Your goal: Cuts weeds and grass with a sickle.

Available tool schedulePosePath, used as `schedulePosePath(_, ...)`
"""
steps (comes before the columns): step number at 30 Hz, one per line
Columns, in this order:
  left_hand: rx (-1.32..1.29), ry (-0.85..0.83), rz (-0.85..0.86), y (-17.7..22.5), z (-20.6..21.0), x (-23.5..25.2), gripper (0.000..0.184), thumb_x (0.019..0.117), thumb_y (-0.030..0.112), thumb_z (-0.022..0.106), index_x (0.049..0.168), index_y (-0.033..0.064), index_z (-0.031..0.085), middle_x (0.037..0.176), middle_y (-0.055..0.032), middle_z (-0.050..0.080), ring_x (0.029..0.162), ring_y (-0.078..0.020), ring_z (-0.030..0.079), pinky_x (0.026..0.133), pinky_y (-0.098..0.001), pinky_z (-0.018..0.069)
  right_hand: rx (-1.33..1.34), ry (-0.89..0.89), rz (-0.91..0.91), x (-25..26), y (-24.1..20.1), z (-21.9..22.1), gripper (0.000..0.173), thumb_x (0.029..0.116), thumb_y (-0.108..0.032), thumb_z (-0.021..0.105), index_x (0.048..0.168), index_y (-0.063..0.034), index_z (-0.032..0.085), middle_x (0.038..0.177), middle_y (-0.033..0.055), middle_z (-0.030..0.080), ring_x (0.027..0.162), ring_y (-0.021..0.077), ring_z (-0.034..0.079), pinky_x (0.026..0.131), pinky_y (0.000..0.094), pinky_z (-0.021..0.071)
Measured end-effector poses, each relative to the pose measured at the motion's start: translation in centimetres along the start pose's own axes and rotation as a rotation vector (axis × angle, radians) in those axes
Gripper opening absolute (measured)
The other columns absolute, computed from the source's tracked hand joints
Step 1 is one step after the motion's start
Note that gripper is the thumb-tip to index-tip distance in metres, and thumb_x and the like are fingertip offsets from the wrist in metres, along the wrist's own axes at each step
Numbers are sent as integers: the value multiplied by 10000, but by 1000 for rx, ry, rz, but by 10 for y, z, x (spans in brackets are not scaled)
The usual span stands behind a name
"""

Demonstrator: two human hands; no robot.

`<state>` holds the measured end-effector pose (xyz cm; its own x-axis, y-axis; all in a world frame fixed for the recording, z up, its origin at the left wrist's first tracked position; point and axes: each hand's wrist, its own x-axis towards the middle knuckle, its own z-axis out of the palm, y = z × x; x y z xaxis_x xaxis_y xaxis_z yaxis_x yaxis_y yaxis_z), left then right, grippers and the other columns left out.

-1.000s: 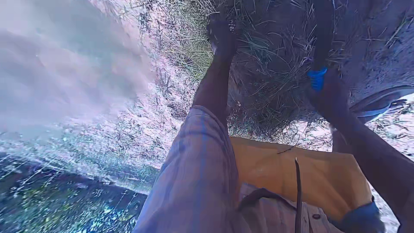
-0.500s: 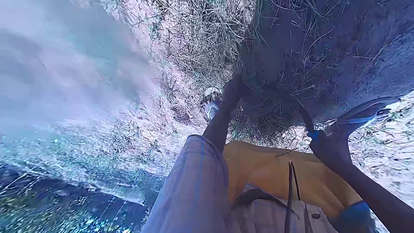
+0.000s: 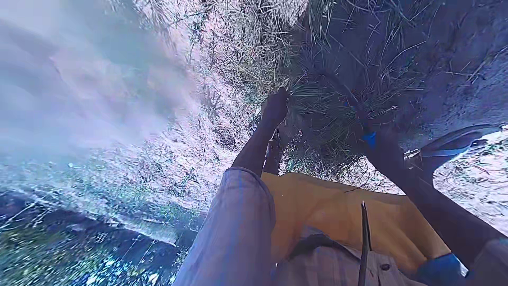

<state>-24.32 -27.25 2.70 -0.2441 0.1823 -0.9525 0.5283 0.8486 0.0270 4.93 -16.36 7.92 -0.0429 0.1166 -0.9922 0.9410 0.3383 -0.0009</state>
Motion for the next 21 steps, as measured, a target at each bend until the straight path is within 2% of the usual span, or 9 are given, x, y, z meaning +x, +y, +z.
schedulePosePath(3, 9, -19, -2, 6, 13, -12, 326, 1095, 93, 388, 1377, -27, 498, 1214, -333, 648, 1192, -518, 624, 971, -684, 472, 59, 15, 36, -57, 86, 28, 432, 1008, -146, 566, 1381, 66, 518, 1107, 355, 659, 1029, 534, 659, 847, 688, 483)
schedulePosePath(5, 19, -45, -4, 14, 26, -17, 376, 1058, 80, 469, 1419, -24, 495, 1335, -322, 597, 1258, -515, 581, 982, -688, 471, 123, 107, -19, -72, 105, 22, 424, 992, -132, 616, 1332, 111, 543, 1057, 370, 654, 965, 555, 656, 805, 699, 484)
schedulePosePath(9, 98, -245, 97, 30, 22, -40, 932, 957, 240, 727, 1637, 2, 135, 1693, -273, 117, 1444, -537, 363, 1060, -668, 431, 213, 353, -154, -59, 82, -1, 469, 975, -176, 614, 1276, 177, 546, 1010, 400, 653, 924, 575, 658, 798, 706, 481)
schedulePosePath(11, 122, -216, 168, 50, -14, -50, 899, 987, 374, 691, 1637, 26, 177, 1690, -251, 172, 1414, -506, 428, 1051, -671, 429, 257, 387, -152, -42, 57, -17, 468, 974, -190, 623, 1264, 166, 533, 962, 395, 644, 904, 582, 643, 789, 713, 464)
schedulePosePath(13, 95, 4, 189, 69, -47, -37, 813, 1005, 461, 636, 1620, 60, 285, 1666, -209, 282, 1422, -468, 430, 1045, -680, 409, 300, 385, -140, -26, 33, -28, 457, 975, -167, 659, 1286, 142, 531, 956, 395, 640, 895, 588, 636, 774, 734, 451)
schedulePosePath(15, 69, 171, 150, 76, -61, 6, 1013, 927, 529, 706, 1663, 111, 149, 1720, -177, 140, 1536, -458, 232, 1111, -730, 283, 322, 375, -159, -16, 14, -32, 420, 983, -146, 662, 1260, 144, 535, 977, 389, 626, 895, 580, 625, 757, 730, 447)
schedulePosePath(17, 36, 182, 46, 71, -54, 49, 1246, 819, 559, 802, 1669, 137, -6, 1726, -207, -5, 1564, -496, 80, 1133, -797, 156, 330, 401, -210, -9, -1, -29, 399, 979, -143, 647, 1220, 161, 554, 942, 379, 627, 847, 555, 628, 721, 706, 454)
schedulePosePath(19, -81, 155, -10, 60, -34, 58, 1324, 781, 469, 872, 1661, 126, -55, 1705, -276, -9, 1551, -534, 73, 1133, -793, 159, 322, 397, -243, -7, -11, -29, 428, 1000, -182, 633, 1260, 145, 543, 968, 364, 633, 848, 533, 636, 728, 696, 468)
schedulePosePath(21, -212, 141, -62, 44, -16, 47, 1275, 797, 344, 886, 1659, 95, -19, 1677, -304, 143, 1516, -518, 237, 1137, -726, 275, 278, 400, -268, -4, -23, -32, 430, 993, -163, 633, 1273, 150, 539, 999, 387, 639, 888, 571, 645, 737, 719, 467)
